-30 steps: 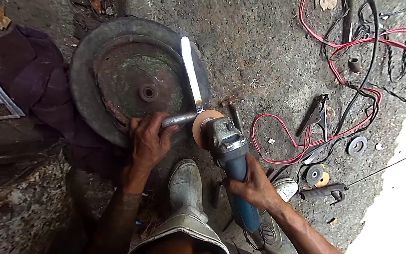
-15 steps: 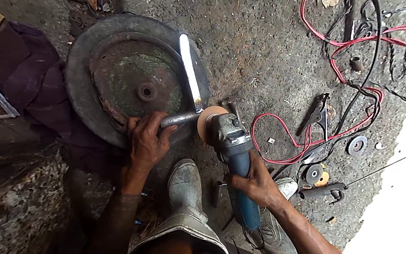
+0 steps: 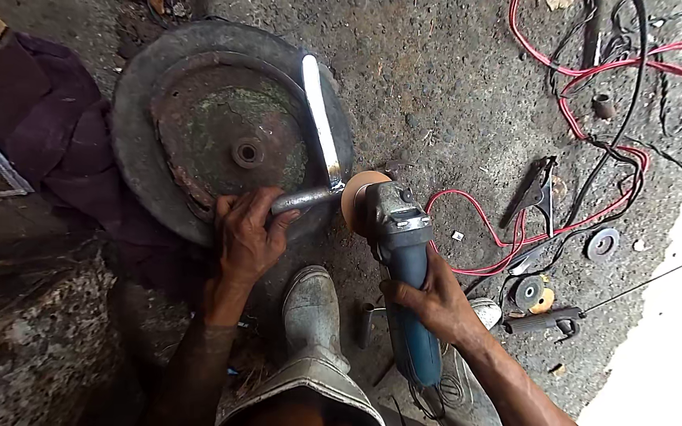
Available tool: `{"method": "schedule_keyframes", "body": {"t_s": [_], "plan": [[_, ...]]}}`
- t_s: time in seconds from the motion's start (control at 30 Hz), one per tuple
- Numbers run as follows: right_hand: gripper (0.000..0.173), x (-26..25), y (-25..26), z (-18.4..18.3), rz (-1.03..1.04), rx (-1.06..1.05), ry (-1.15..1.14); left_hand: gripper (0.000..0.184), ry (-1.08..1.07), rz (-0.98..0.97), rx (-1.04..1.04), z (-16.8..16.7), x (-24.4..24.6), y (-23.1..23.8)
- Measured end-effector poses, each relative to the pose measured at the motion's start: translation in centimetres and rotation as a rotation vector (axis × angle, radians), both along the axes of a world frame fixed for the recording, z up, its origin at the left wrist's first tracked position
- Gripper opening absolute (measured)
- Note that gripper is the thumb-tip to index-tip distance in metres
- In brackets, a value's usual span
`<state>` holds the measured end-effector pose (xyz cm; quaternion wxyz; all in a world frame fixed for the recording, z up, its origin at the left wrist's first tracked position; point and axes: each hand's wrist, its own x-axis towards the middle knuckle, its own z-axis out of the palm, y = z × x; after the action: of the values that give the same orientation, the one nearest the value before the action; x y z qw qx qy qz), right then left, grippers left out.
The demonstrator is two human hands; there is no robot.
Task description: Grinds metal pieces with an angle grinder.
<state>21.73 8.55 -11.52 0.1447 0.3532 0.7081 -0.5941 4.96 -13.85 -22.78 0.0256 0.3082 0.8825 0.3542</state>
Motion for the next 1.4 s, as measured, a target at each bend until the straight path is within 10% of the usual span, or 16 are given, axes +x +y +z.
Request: {"method": "schedule_keyframes", "body": {"t_s": [1.4], "plan": [[0.051,-0.72,-0.12,0.19,-0.019,-0.041,-0.002,0.042,-0.004,-0.027,0.0,0.13,-0.19,-0.09]]}}
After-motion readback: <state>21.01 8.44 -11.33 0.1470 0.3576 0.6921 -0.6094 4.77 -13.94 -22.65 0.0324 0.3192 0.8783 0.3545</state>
